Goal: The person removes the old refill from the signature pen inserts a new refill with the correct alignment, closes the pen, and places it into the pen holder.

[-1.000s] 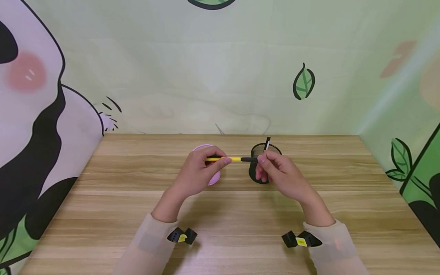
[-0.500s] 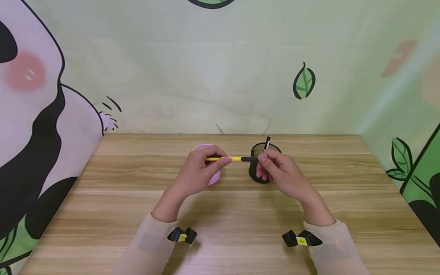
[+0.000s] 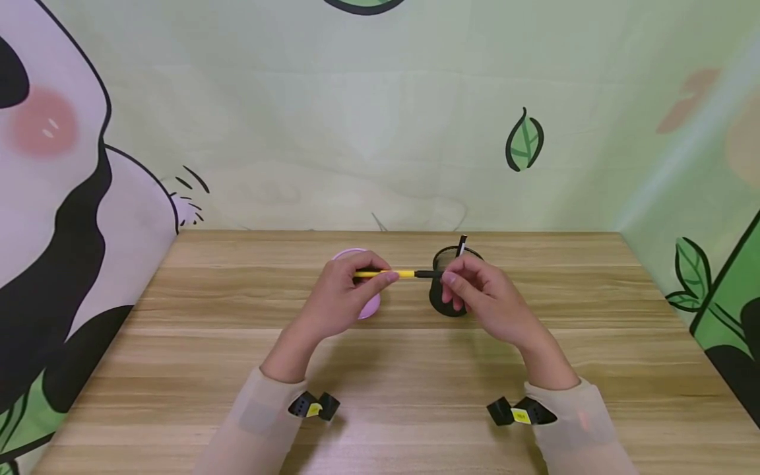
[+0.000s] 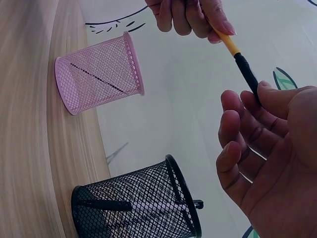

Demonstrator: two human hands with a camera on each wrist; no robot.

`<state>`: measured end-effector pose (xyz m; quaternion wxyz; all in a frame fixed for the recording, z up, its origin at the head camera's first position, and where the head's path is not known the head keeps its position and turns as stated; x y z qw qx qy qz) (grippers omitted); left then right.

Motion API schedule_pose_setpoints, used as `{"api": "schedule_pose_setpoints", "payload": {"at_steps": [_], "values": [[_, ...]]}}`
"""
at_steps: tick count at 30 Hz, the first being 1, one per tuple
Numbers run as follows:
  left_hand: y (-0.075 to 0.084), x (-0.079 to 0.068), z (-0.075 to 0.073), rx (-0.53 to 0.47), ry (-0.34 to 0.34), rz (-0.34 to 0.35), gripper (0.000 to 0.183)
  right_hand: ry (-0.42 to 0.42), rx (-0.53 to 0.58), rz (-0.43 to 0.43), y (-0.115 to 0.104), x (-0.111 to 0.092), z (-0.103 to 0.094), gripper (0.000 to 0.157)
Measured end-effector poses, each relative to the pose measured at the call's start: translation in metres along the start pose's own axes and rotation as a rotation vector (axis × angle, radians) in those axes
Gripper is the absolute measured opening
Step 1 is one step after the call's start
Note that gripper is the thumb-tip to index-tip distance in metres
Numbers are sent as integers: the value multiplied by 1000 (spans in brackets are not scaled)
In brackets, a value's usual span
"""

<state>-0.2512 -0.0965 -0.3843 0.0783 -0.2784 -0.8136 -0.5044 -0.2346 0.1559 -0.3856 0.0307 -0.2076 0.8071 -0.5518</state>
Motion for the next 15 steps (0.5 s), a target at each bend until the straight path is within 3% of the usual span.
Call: {"api": "schedule_pose_setpoints", "payload": {"at_steps": [15], "values": [[-2, 0, 0, -9, -2, -20, 12, 45, -36, 1, 1, 1, -1, 6]]}}
Point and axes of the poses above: each hand's wrist, its own x-axis towards the middle knuckle, its own z-axis out of the palm, y = z × x, the point moved 2 cm from there along x, towards the middle knuckle, and after that the axes turned 3 degrees about z, right-handed, at the moved point
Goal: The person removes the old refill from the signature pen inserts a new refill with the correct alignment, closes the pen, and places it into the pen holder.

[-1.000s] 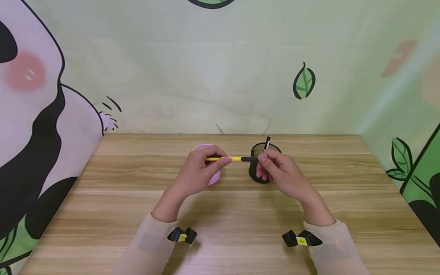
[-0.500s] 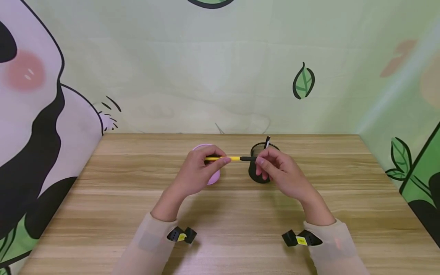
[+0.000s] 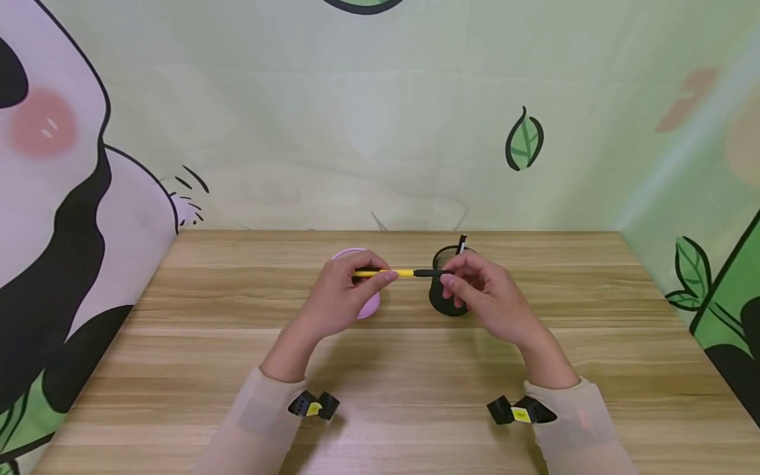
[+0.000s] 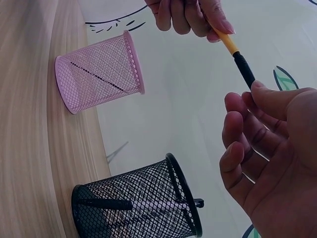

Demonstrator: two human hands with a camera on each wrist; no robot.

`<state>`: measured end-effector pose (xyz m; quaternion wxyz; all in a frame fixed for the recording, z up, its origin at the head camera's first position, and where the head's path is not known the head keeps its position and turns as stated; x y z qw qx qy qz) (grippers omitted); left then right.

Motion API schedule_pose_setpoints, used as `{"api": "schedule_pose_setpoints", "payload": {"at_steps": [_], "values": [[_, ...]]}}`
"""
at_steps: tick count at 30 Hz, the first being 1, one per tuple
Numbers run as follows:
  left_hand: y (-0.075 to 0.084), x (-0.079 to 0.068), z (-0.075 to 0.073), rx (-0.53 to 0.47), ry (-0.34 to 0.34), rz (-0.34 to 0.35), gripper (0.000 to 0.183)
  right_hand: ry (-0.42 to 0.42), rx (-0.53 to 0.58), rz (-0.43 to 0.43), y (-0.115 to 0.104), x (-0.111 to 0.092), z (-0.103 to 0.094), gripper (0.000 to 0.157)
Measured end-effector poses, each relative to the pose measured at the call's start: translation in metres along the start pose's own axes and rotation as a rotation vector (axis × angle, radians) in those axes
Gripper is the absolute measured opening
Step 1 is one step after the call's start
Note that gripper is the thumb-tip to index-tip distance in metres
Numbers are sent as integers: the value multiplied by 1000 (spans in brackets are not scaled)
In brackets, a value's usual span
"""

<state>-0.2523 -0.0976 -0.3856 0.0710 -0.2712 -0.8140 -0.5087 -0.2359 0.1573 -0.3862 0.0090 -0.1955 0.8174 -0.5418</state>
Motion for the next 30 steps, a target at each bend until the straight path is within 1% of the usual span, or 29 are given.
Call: {"api": "schedule_pose_setpoints", "payload": {"at_steps": [9, 14, 18, 25, 30], "values": [[-1, 0, 0, -7, -3, -5, 10, 21, -2, -1, 1, 1, 0, 10], [-3, 0, 1, -3, -4, 0, 10, 33, 9, 42, 3, 1, -1, 15], [-3, 0, 1, 6, -3, 19, 9, 34, 15, 64, 2, 1, -1, 18], [-4, 1, 2, 3, -5, 36, 9, 30, 20, 58, 1, 1, -2, 22], [-3, 1, 2, 9, 0, 42, 9, 28, 44, 49, 1, 1, -2, 19]]}}
Point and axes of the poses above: each hand's wrist, its own x-axis towards the middle knuckle, its own z-axis out of the palm, y = z × x, the point moved 2 cm from there along x, towards the middle knuckle, and after that the axes turned 3 degrees about z, right-handed, at the moved point
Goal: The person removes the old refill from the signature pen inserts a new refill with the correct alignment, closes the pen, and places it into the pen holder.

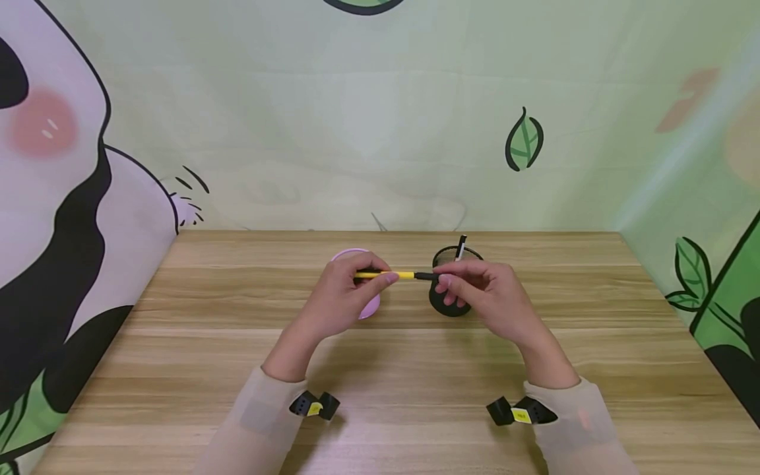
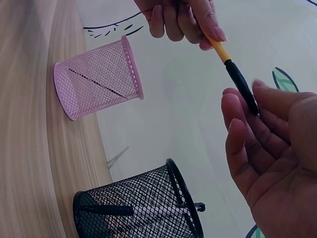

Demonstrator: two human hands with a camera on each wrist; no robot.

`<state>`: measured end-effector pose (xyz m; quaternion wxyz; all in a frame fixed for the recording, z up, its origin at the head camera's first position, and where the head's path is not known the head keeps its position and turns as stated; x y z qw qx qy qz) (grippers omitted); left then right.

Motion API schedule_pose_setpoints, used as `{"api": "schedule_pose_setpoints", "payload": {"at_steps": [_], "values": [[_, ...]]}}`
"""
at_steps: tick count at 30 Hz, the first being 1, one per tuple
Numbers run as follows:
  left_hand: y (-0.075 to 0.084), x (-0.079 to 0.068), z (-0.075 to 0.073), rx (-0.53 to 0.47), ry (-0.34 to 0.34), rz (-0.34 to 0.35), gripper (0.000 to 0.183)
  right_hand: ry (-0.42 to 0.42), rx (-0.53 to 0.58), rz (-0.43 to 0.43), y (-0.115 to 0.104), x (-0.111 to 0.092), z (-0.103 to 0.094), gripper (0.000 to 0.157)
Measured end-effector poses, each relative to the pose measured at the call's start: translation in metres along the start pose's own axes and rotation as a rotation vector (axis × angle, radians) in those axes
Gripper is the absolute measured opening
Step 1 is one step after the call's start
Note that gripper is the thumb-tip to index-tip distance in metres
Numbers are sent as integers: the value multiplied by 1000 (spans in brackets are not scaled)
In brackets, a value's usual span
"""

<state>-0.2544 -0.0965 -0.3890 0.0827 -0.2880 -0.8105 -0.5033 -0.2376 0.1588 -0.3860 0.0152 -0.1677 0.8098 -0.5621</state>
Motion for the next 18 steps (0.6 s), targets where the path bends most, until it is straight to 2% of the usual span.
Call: {"api": "schedule_pose_setpoints", "payload": {"at_steps": [9, 18], "values": [[1, 0, 0, 13, -3, 2, 10, 11, 17, -15, 1, 0, 0, 19], [0, 0, 0, 20, -2, -10, 9, 21, -18, -41, 1, 0, -1, 18]]}}
Point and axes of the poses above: each hand's wrist, its own x-axis towards the middle knuckle, its own z-axis out of the palm, y = z × x, the point moved 2 cm from there along x, towards the middle knuckle, and after that the axes turned 3 degrees about z, right-handed, at the moved point
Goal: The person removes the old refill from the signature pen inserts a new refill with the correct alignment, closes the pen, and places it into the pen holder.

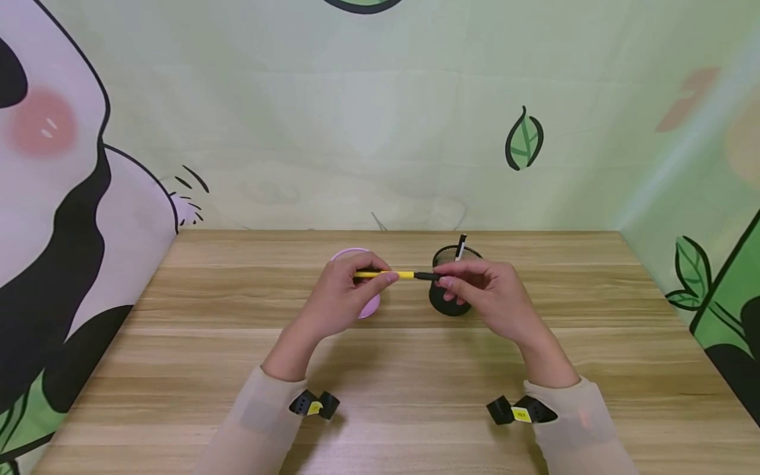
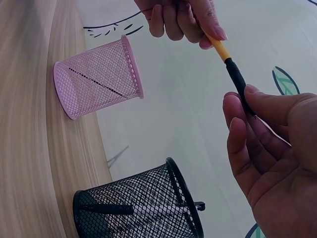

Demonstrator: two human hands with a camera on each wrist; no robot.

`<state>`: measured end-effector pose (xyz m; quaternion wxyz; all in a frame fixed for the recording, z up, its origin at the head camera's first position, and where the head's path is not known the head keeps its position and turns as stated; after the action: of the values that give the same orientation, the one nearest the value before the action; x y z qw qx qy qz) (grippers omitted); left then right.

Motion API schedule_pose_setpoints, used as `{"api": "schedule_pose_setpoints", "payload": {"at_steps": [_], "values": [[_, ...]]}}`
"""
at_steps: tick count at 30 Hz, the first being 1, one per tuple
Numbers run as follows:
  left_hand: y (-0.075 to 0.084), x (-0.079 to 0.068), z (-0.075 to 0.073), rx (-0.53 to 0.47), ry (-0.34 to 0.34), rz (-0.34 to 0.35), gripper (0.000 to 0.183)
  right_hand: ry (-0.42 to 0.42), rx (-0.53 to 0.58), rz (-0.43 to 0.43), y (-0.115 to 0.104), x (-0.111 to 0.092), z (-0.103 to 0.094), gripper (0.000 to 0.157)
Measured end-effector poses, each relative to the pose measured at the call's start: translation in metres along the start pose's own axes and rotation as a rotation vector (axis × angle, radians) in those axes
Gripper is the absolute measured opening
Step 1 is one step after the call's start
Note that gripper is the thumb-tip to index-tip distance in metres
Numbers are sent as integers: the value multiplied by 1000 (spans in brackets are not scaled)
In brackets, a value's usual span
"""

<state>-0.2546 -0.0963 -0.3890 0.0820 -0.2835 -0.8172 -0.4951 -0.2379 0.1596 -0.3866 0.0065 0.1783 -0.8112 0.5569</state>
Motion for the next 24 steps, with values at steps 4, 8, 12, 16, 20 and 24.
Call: {"api": "schedule_pose_setpoints", "payload": {"at_steps": [4, 8, 12, 16, 20, 24], "values": [[0, 0, 0, 4, 2, 7, 9, 10, -4, -14, 0, 0, 0, 18], [1, 0, -1, 7, 1, 7, 9, 14, 2, -23, 0, 0, 0, 19], [0, 0, -1, 2, -3, -4, 9, 19, 1, -20, 0, 0, 0, 19], [0, -1, -1, -9, -3, -14, 9, 21, -4, -15, 0, 0, 0, 19], [0, -1, -1, -13, 2, -12, 8, 20, -10, -16, 0, 0, -1, 20], [0, -1, -1, -10, 4, -10, 9, 22, -17, -18, 0, 0, -1, 19]]}}
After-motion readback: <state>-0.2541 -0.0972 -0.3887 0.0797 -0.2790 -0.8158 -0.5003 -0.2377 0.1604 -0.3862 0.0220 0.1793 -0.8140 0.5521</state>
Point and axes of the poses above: each hand's wrist, its own x-axis towards the middle knuckle, its own z-axis out of the palm, y = z × x, the point moved 2 cm from there along x, towards the middle knuckle, and after that the axes turned 3 degrees about z, right-handed, at the moved point
